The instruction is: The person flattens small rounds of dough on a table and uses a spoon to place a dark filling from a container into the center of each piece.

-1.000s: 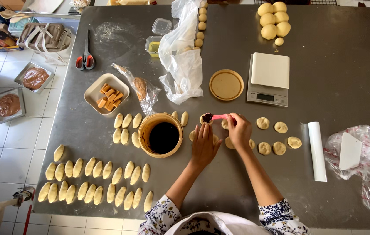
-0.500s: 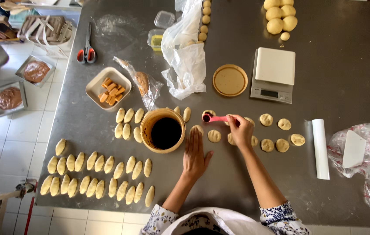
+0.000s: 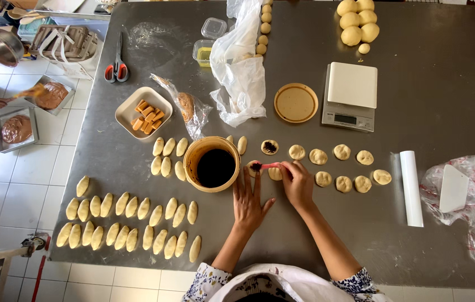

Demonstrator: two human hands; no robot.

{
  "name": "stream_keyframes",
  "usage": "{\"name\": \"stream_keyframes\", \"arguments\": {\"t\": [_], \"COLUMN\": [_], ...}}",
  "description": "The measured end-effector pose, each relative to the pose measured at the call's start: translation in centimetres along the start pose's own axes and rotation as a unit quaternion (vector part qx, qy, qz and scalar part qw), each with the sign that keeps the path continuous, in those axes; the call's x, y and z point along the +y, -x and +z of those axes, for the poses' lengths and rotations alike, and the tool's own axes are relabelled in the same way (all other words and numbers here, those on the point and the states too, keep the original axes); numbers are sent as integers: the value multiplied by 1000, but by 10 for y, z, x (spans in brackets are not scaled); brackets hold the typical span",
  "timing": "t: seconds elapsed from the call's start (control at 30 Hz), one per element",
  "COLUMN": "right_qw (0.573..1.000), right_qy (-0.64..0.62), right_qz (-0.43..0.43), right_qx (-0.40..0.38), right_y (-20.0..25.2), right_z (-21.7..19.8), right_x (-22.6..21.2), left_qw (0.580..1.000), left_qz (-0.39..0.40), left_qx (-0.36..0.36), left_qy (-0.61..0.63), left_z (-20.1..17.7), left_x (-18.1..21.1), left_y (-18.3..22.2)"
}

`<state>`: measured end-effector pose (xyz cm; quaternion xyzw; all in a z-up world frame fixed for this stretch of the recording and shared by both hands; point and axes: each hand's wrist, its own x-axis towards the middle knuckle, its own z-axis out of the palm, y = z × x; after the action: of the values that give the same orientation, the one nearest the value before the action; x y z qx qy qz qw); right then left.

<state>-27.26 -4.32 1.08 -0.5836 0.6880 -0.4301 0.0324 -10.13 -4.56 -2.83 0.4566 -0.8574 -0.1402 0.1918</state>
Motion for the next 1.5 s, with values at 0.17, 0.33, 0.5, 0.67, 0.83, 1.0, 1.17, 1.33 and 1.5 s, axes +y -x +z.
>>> {"name": "stream_keyframes", "arguments": {"t": [0.17,0.33,0.5,0.67,0.83,1.0,1.17,1.33,1.5], "right_qw": [996,991,964,944,959,981,979,984,978], "right_qy": [40,-66,23,101,48,-66,-122,-88,3], "right_qz": [-68,-18,-251,-228,-95,2,89,141,207], "right_qx": [49,115,-84,-217,-261,-185,-136,-56,-30], "right_y": [5,-27,-68,-72,-71,-83,-81,-54,-18], "right_z": [6,-16,37,99,80,52,13,-30,-53], "right_x": [3,-42,-105,-115,-114,-99,-62,-9,25], "left_qw": [1000,996,981,972,976,978,980,984,985], "left_qz": [11,34,-14,-43,-48,5,89,117,119], "left_qx": [19,73,179,231,209,201,135,27,6], "left_qy": [-6,33,75,27,37,55,120,134,125], "left_z": [1,-10,-29,-42,-40,-34,-18,11,27], "left_x": [-1,2,-8,-25,-23,-7,10,18,19], "left_y": [3,18,32,29,30,25,18,7,0]}}
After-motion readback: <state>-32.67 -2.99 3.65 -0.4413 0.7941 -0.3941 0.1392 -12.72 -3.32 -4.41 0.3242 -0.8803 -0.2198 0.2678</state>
